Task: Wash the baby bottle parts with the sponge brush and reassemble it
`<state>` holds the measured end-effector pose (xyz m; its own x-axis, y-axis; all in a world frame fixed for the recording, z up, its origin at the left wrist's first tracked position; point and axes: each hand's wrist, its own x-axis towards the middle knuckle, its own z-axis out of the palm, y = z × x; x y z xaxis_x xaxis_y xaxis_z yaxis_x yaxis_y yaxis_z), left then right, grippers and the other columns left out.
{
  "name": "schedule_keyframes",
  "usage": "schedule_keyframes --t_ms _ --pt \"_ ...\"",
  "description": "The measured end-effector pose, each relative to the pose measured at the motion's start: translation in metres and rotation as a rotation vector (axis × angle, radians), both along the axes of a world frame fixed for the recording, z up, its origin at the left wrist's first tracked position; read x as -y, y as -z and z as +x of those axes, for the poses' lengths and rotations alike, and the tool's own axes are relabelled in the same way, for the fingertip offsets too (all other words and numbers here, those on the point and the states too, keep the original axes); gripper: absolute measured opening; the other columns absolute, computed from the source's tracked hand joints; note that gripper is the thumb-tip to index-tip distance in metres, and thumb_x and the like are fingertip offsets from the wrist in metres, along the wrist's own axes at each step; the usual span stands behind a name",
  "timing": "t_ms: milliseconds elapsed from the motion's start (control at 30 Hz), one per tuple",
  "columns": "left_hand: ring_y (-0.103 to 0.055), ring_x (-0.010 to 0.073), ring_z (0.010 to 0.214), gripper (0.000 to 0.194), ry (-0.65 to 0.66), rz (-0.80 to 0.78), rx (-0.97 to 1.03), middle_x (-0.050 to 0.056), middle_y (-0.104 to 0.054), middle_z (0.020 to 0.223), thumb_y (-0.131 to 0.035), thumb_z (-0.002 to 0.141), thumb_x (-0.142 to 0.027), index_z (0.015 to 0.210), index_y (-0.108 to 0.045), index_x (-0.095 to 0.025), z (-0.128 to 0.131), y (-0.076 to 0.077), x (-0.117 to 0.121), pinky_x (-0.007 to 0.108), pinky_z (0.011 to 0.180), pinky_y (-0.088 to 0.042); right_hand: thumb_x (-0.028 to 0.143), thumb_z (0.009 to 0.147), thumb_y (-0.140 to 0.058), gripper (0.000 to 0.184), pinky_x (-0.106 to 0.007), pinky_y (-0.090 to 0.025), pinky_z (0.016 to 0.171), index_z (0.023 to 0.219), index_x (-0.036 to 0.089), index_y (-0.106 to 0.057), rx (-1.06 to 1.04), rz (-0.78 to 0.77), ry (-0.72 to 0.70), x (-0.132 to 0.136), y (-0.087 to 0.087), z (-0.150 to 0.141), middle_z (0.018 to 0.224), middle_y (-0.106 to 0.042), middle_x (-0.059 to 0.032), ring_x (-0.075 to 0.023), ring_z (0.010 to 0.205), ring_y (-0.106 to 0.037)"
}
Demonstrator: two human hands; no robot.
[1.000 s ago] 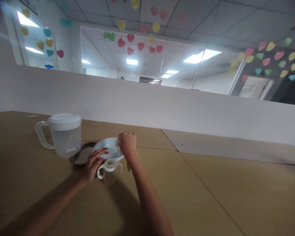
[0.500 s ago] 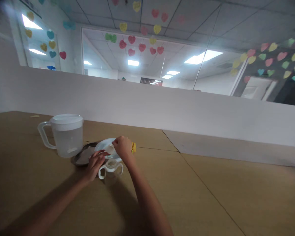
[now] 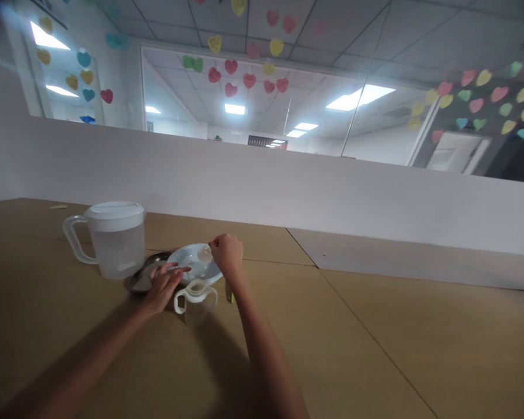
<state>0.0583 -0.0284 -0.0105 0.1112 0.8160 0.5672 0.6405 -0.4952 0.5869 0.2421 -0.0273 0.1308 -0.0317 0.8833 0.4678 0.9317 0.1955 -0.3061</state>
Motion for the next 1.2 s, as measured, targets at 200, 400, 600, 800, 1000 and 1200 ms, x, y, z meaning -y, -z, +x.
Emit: schedule_keyframes --t_ms 200,400,600,800,1000,1200 --pt "-0.051 0.0269 0.114 0.051 0.003 0.052 -0.221 0.005 -0.073 0.096 -0.030 0.094 -0.054 0.089 -0.073 -0.027 -0.011 -0.010 -0.017 0.054 0.112 -0.011 0.030 0.086 -0.058 0.021 -0.023 -0.042 0.066 0.090 0.021 -0.076 0.008 -0.001 0.001 -0.001 -0.001 0.004 0.087 -0.075 -0.0073 -0.0173 0.080 -0.068" --pt "-0.060 0.0302 0.102 0.044 -0.009 -0.017 -0.433 0.009 -0.072 0.079 -0.043 0.088 -0.054 0.071 -0.072 -0.026 -0.011 -0.026 -0.038 0.060 0.105 -0.020 0.029 0.084 -0.059 0.019 -0.023 -0.042 0.065 0.086 0.020 -0.076 -0.021 -0.004 -0.007 -0.002 0.000 0.006 0.084 -0.075 -0.0072 -0.0172 0.078 -0.068" --pt "-0.061 0.0317 0.101 0.033 -0.018 0.062 -0.448 0.012 -0.073 0.084 -0.048 0.087 -0.046 0.086 -0.074 -0.026 -0.009 -0.040 -0.040 0.063 0.104 -0.017 0.027 0.082 -0.059 0.019 -0.022 -0.043 0.064 0.088 0.021 -0.076 -0.021 -0.004 -0.018 -0.001 -0.001 0.006 0.086 -0.075 -0.0069 -0.0170 0.078 -0.068" --pt "-0.059 0.0276 0.108 0.039 0.007 0.239 -0.166 0.010 -0.068 0.114 -0.057 0.084 -0.043 0.117 -0.062 -0.024 0.008 -0.051 -0.014 0.047 0.102 -0.035 0.026 0.081 -0.062 0.016 -0.021 -0.042 0.062 0.087 0.020 -0.075 -0.065 -0.043 -0.127 0.007 -0.005 0.000 0.083 -0.075 -0.0050 -0.0145 0.074 -0.067" --pt "-0.061 0.0255 0.105 0.044 0.058 0.298 0.068 0.009 -0.068 0.112 -0.056 0.085 -0.048 0.119 -0.059 -0.021 0.019 -0.047 -0.004 0.039 0.093 -0.045 0.026 0.079 -0.066 0.017 -0.019 -0.042 0.064 0.091 0.016 -0.073 -0.074 -0.049 -0.346 0.018 -0.008 -0.012 0.085 -0.074 -0.0041 -0.0122 0.074 -0.066" --pt "-0.059 0.0278 0.108 0.041 -0.035 0.411 0.031 0.011 -0.067 0.113 -0.053 0.088 -0.046 0.119 -0.060 -0.020 0.016 -0.037 -0.001 0.042 0.097 -0.042 0.027 0.079 -0.060 0.025 -0.024 -0.043 0.069 0.097 0.015 -0.071 0.173 -0.048 -0.288 0.026 -0.003 -0.026 0.091 -0.073 -0.0101 -0.0192 0.083 -0.067"
